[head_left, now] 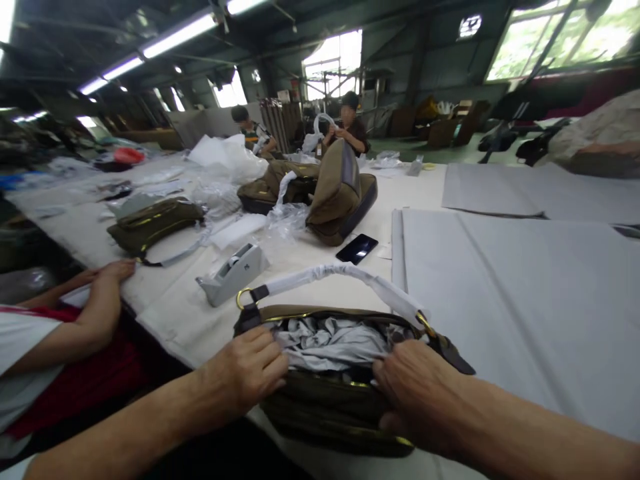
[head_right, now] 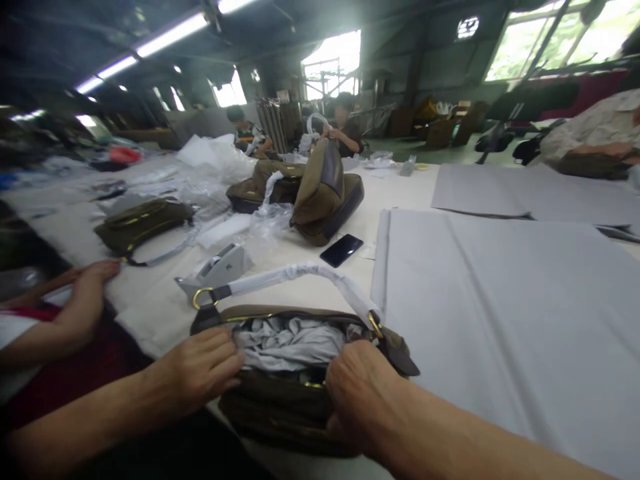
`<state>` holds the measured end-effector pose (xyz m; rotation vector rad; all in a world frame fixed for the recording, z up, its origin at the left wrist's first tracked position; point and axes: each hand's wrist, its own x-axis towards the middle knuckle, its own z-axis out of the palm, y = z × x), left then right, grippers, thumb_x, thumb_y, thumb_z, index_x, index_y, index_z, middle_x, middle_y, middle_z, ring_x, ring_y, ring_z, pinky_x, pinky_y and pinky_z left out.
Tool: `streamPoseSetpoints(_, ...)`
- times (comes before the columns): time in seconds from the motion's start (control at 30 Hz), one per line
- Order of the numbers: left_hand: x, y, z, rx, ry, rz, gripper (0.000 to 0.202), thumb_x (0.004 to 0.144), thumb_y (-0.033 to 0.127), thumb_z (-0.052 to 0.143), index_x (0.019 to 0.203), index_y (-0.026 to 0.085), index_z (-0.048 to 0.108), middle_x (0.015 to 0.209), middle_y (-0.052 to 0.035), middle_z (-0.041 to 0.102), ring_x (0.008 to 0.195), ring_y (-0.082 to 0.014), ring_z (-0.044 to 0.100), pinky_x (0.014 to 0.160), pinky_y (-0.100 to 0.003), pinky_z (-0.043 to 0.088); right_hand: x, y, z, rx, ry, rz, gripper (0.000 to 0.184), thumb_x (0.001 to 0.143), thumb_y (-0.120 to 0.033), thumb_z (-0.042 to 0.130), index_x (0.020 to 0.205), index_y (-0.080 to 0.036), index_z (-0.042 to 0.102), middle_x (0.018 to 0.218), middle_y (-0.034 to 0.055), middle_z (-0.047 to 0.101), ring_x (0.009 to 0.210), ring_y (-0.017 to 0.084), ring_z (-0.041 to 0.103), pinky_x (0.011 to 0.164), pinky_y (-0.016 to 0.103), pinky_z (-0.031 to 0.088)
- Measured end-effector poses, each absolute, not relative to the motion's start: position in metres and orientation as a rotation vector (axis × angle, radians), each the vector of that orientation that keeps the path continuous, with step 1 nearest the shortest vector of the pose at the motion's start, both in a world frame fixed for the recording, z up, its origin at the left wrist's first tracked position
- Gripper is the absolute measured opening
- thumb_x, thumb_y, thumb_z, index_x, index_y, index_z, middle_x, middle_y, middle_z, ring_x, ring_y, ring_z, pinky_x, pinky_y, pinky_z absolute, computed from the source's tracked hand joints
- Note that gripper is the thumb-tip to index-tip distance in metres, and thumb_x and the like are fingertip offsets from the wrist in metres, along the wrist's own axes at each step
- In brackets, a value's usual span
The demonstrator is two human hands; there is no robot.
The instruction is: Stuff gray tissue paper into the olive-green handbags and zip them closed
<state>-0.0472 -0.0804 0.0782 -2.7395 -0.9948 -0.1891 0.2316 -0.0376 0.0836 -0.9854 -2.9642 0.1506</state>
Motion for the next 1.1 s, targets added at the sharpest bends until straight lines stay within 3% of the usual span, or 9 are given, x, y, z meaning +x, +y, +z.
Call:
streamPoseSetpoints(0.1,-0.071,-0.092,0.073,-2.55,-1.234,-0.897,0.03,0.087,0.024,0.052,0.117,0.024,0.046,0.119,-0.0075,0.054,0.114,-0.0235,0.049,0.105,-0.048,0.035,0.214,-0.029,0.102,-0.795,-3.037,0.149,0.016,0.069,-0.034,0.07,0.068,-0.02,0.062,0.056,0.0022,0.059,0.042,0.017,0.05,0.04,0.029,0.03)
streamPoseSetpoints(0.17,-0.082,-0.099,0.053,-2.219,-1.634,-1.526,0.039,0.09,0.039,0.044,0.127,0.027,0.038,0.137,-0.0085,0.04,0.129,-0.0275,0.035,0.11,-0.053,0.026,0.189,-0.024,0.11,-0.613,-3.08,0.148,0.007,0.074,-0.026,0.065,0.074,-0.019,0.062,0.064,0.0027,0.062,0.051,0.018,0.056,0.044,0.03,0.035)
streamPoseSetpoints(0.3,-0.08,-0.1,-0.006,-1.742,-2.372,-2.287,0.058,0.089,0.058,0.023,0.134,0.022,0.029,0.146,-0.0118,0.03,0.13,-0.0307,0.037,0.107,-0.053,0.032,0.124,-0.017,0.105,-0.308,-3.2,0.161,0.009,0.072,-0.015,0.065,0.081,-0.016,0.063,0.077,0.0035,0.066,0.066,0.02,0.061,0.051,0.031,0.04)
streamPoseSetpoints(0.43,-0.067,-0.092,-0.034,-1.812,-2.178,-2.796,0.079,0.081,0.074,0.014,0.132,0.018,0.034,0.14,-0.0136,0.041,0.129,-0.0321,0.039,0.107,-0.049,0.035,0.095,-0.014,0.081,-0.278,-3.298,-0.071,0.003,0.078,-0.016,0.06,0.08,-0.014,0.061,0.077,0.0059,0.064,0.063,0.022,0.059,0.04,0.033,0.033)
streamPoseSetpoints(0.53,-0.069,-0.084,-0.03,-2.074,-1.977,-2.739,0.083,0.076,0.078,0.029,0.133,0.019,0.039,0.141,-0.0118,0.04,0.131,-0.0331,0.035,0.111,-0.048,0.028,0.101,-0.01,0.071,-0.353,-3.081,-0.274,0.008,0.077,-0.013,0.059,0.084,-0.017,0.055,0.071,0.0026,0.058,0.059,0.021,0.055,0.043,0.032,0.036)
streamPoseSetpoints(0.67,-0.075,-0.069,-0.027,-2.446,-1.84,-2.441,0.092,0.066,0.082,0.045,0.136,0.023,0.037,0.134,-0.0114,0.044,0.124,-0.0349,0.041,0.107,-0.05,0.03,0.1,0.006,0.073,-0.653,-3.008,-0.048,0.022,0.074,-0.028,0.067,0.088,-0.02,0.052,0.08,0.0021,0.059,0.072,0.024,0.057,0.059,0.035,0.043)
streamPoseSetpoints(0.87,-0.05,-0.055,-0.04,-1.897,-1.922,-2.686,0.078,0.076,0.074,0.042,0.128,0.017,0.044,0.123,-0.0144,0.052,0.117,-0.0319,0.046,0.105,-0.048,0.032,0.075,0.036,0.067,-0.757,-3.096,0.189,0.027,0.076,-0.017,0.051,0.103,-0.017,0.053,0.094,0.0072,0.06,0.086,0.024,0.057,0.059,0.03,0.039)
streamPoseSetpoints(1.03,-0.043,-0.056,-0.039,-2.173,-1.649,-2.898,0.089,0.063,0.068,0.066,0.132,0.019,0.039,0.127,-0.0122,0.048,0.119,-0.0315,0.046,0.104,-0.043,0.035,0.079,0.047,0.053,-0.758,-2.925,0.431,0.017,0.071,-0.021,0.054,0.088,-0.017,0.057,0.083,0.0035,0.061,0.074,0.018,0.056,0.063,0.027,0.038)
streamPoseSetpoints(1.1,-0.042,-0.054,-0.034,-2.113,-1.647,-2.887,0.078,0.065,0.059,0.07,0.127,0.018,0.043,0.118,-0.0101,0.053,0.109,-0.0276,0.052,0.096,-0.039,0.042,0.078,0.049,0.049,-0.882,-2.825,0.534,0.006,0.071,-0.021,0.052,0.075,-0.017,0.056,0.07,0.001,0.06,0.065,0.015,0.053,0.058,0.024,0.035)
